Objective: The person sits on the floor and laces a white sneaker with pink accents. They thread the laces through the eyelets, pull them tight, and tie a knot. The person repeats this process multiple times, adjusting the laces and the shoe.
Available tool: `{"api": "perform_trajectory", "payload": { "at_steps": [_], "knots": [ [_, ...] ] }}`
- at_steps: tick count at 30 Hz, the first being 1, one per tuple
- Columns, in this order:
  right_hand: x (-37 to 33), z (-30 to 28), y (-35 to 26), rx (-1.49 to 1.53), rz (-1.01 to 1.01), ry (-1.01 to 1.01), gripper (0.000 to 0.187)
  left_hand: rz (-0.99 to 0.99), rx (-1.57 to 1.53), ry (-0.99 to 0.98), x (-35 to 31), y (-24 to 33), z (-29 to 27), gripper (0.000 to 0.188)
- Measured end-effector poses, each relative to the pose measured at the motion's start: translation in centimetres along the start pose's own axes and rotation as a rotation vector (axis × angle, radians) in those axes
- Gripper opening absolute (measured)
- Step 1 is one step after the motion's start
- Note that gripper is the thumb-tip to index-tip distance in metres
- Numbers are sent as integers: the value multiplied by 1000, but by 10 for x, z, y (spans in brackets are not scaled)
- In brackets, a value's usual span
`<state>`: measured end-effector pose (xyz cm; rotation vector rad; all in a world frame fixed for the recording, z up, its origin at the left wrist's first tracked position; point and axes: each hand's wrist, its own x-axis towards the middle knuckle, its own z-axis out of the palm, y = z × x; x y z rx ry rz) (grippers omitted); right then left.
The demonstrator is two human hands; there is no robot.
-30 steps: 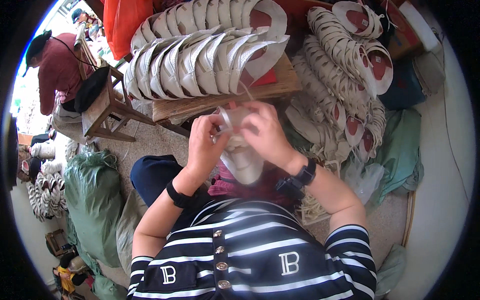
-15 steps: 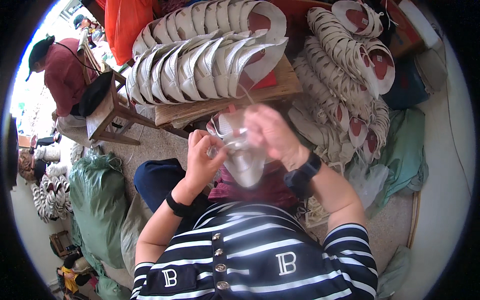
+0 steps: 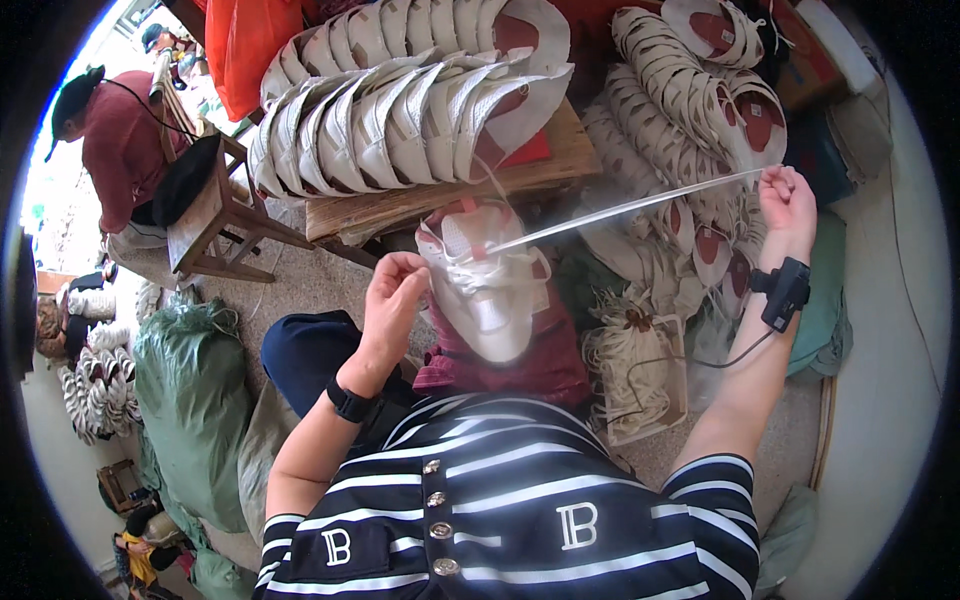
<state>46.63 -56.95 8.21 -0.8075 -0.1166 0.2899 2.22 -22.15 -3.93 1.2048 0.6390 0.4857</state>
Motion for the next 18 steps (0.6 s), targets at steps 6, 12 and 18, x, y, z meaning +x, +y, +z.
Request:
{"api": "perform_trajectory", "payload": {
  "at_steps": [6,12,18],
  "knots": [
    [-95,90,133,-1218,-306,-287,22,316,325,95,-4,7,-8,14],
    [-201,163,210,-1335,-271,-968,16,759,914,-23,15,48,13,24],
    [-204,169,229,-1393,-251,-1069,17,723,912,-143,15,55,7,11]
  ]
}}
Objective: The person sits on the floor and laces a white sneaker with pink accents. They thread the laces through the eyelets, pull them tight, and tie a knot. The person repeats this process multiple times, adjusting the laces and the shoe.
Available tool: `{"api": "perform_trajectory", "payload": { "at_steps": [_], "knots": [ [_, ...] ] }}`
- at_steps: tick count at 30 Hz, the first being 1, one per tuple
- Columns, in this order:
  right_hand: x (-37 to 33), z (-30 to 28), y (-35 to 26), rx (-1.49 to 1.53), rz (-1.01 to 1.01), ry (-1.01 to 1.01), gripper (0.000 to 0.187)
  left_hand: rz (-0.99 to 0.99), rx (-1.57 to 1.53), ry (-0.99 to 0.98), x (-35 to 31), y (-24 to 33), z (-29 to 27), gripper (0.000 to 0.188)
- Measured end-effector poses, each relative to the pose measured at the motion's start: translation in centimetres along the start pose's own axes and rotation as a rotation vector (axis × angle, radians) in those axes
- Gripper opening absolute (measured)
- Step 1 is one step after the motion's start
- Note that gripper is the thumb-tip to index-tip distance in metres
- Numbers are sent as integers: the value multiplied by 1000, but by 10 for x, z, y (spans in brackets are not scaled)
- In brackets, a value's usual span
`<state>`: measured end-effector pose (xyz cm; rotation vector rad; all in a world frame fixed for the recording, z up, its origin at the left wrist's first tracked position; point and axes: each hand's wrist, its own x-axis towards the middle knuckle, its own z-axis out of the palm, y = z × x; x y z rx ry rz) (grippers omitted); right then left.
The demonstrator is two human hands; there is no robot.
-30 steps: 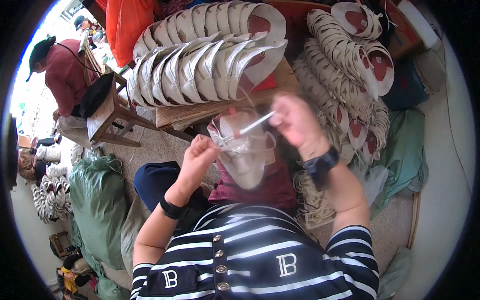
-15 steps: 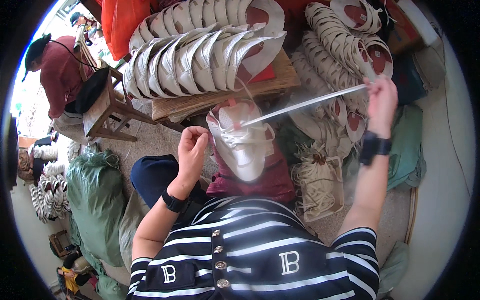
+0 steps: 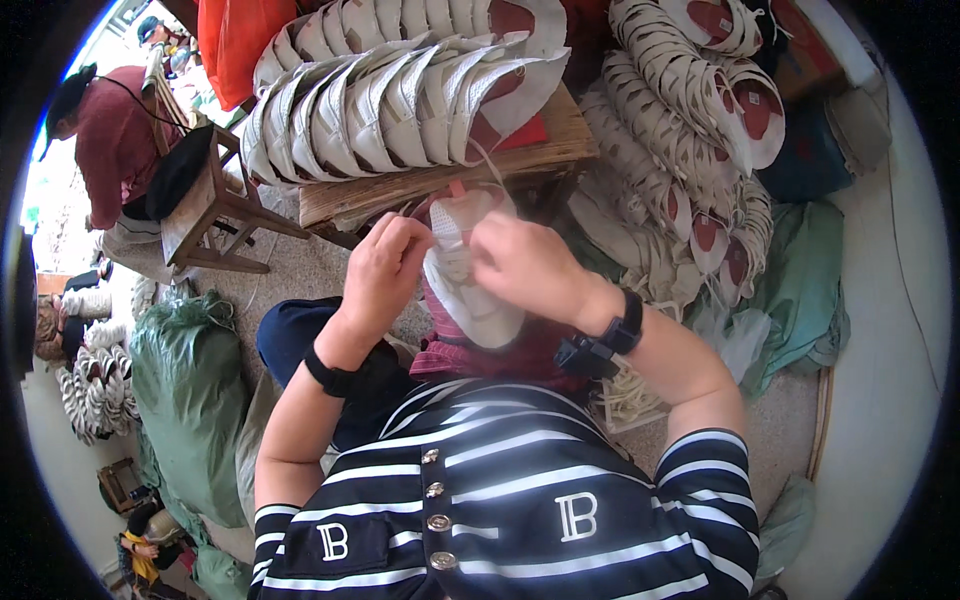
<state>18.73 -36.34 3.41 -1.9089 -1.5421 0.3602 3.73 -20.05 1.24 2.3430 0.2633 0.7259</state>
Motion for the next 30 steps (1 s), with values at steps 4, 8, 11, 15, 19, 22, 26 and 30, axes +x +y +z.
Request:
{"api": "perform_trajectory", "payload": {
  "at_steps": [4,8,11,15,19,22,26,30],
  "knots": [
    [14,-16,6,627,478,-293,14,-10,46,-9,-16,-4,-15,7],
    [12,-20,23,768,545,-325,11,-247,34,139,-35,-27,-47,8],
    [9,-27,28,684,544,-341,10,-342,13,243,-57,-55,-84,13],
    [8,-24,30,611,455,-201,11,-381,181,432,-71,-86,-131,12],
    [14,-25,15,236,233,-54,10,-385,299,571,-64,-106,-135,10],
    [15,-28,12,142,144,-71,11,-482,245,572,-73,-135,-129,10],
    [13,-28,16,28,21,1,17,-405,661,376,-46,-94,-95,23],
    [19,-17,16,-168,-32,-65,19,-124,220,66,-28,-25,-47,18]
  ]
}}
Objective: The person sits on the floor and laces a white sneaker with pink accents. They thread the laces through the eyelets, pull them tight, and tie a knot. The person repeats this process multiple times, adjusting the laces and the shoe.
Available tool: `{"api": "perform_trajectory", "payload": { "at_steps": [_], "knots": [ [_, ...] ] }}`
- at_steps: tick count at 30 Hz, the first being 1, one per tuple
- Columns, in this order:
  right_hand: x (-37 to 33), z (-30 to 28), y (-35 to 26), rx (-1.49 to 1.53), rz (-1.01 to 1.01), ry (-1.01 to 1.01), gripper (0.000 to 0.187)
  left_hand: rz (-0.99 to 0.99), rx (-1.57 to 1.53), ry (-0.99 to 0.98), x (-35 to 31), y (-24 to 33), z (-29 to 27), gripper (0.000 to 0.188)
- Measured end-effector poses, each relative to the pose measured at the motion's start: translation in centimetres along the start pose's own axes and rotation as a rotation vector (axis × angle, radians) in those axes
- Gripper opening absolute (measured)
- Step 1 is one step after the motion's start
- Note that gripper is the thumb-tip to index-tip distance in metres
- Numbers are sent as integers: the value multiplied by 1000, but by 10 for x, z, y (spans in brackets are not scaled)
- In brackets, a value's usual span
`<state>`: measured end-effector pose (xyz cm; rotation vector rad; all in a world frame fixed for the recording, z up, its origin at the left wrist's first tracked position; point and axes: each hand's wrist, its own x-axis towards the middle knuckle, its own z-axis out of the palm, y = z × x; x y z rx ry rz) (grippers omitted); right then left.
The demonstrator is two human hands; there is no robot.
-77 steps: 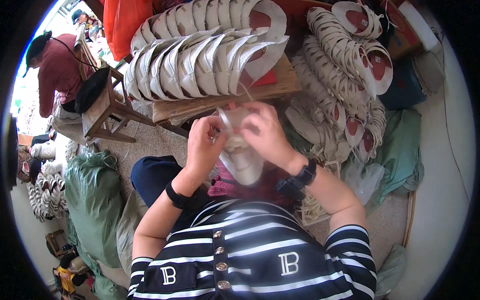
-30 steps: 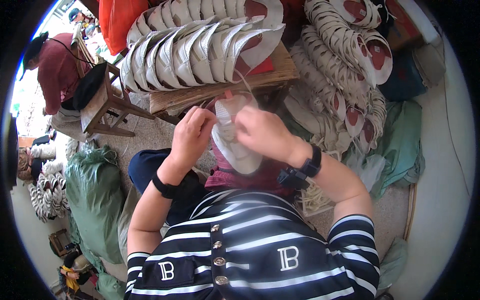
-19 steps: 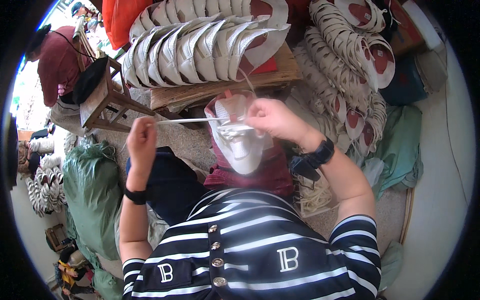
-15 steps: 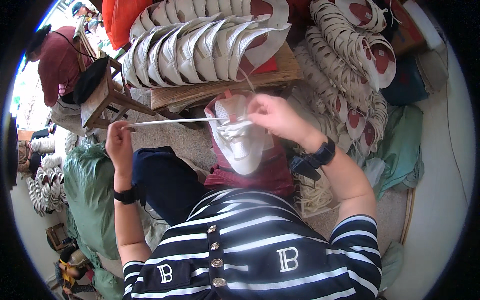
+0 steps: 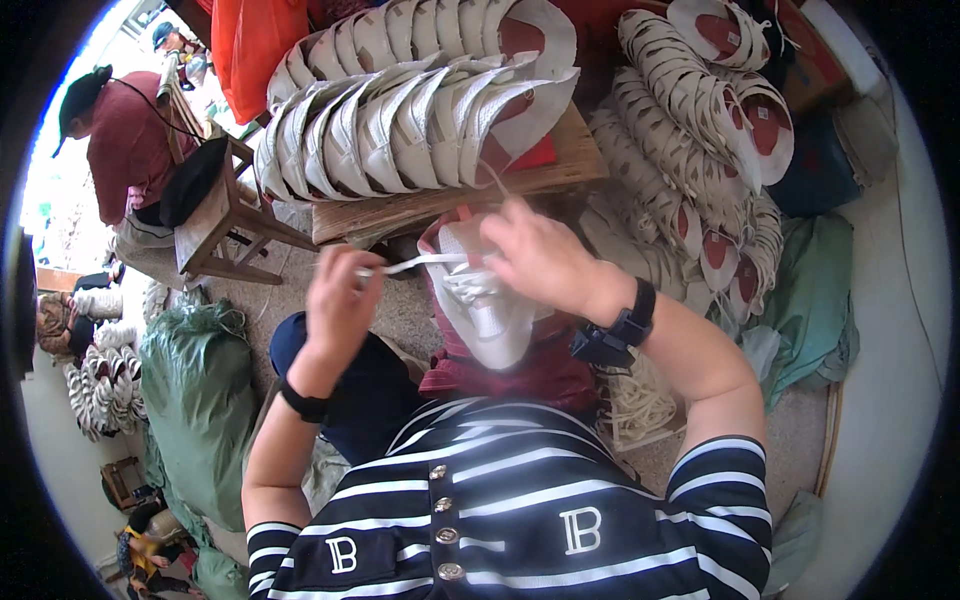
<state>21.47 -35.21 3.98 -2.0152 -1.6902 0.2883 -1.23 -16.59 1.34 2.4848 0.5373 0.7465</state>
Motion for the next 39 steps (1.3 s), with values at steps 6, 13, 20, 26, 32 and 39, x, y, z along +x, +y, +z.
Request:
{"api": "perform_trajectory", "payload": {
  "at_steps": [6,13,20,26,32,39],
  "knots": [
    [5,-5,-5,-48,-90,-81,18,88,-185,-86,13,47,47,13],
    [-1,0,-4,75,-186,20,21,-165,-325,-289,20,51,56,15],
    [-15,12,6,207,-150,52,10,-99,-195,-149,18,51,70,21],
    [-18,4,31,786,444,-147,19,-89,-193,-2,13,40,62,25],
    [-2,-16,21,495,276,-114,25,-473,-695,-291,11,38,54,11],
    [0,-2,29,1011,630,-209,22,-474,-847,-217,4,7,51,7]
  ]
}}
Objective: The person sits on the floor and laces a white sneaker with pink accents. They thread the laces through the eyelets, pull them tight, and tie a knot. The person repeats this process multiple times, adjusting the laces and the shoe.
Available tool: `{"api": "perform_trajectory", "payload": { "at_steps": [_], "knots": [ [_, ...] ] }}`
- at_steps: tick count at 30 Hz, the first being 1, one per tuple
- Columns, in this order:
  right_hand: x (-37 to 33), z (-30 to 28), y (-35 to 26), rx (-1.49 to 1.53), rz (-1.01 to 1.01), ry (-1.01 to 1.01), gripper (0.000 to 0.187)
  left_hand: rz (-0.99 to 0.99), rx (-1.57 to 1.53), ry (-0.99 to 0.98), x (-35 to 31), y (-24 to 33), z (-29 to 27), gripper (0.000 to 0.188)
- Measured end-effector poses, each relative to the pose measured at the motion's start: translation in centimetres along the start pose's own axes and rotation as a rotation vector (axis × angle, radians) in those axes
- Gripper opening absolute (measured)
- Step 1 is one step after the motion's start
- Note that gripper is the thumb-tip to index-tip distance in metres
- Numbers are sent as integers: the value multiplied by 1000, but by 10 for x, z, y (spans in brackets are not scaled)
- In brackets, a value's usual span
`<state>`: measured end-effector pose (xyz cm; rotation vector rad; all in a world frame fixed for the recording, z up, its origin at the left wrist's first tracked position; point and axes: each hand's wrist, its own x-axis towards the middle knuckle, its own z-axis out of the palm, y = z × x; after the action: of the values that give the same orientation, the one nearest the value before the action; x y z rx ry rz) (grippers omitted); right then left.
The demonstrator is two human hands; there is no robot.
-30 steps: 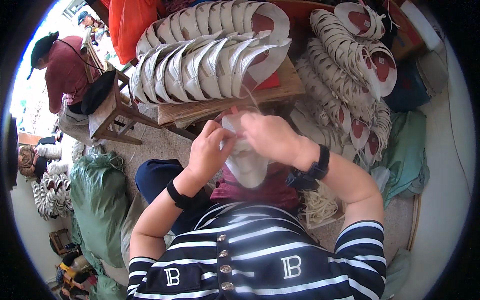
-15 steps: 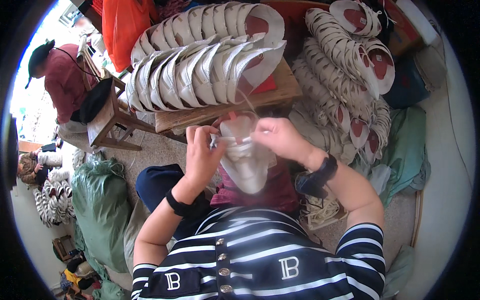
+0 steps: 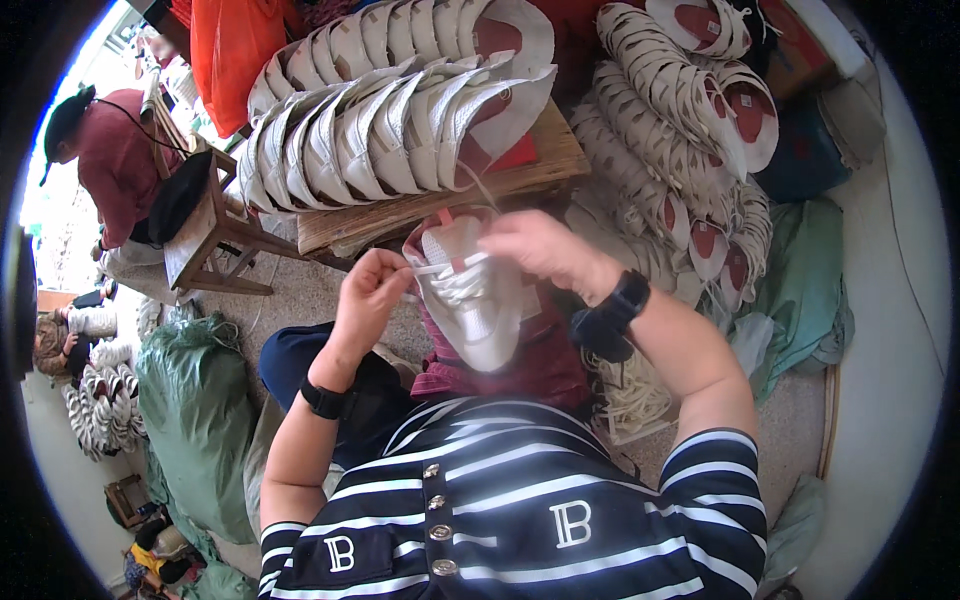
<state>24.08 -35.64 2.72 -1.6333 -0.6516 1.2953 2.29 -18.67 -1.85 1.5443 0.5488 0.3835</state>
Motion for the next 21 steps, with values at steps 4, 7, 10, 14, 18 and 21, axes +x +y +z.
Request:
{"api": "perform_trajectory", "payload": {
  "at_steps": [4,7,10,14,18,21],
  "knots": [
    [-3,-14,18,137,61,-32,20,-65,5,-14,-6,-7,-24,6],
    [-4,-15,19,52,29,-106,20,-64,141,-68,-10,-4,-22,12],
    [-8,-15,19,-81,-20,-185,22,109,441,-89,-16,-5,-26,15],
    [-9,-27,33,-290,-176,-116,24,262,651,-78,-14,-25,-49,16],
    [-6,-52,54,-1238,-774,347,23,279,912,52,-21,-47,-81,15],
    [-14,-59,65,-1120,-289,517,21,-117,736,152,-24,-75,-109,18]
  ]
}}
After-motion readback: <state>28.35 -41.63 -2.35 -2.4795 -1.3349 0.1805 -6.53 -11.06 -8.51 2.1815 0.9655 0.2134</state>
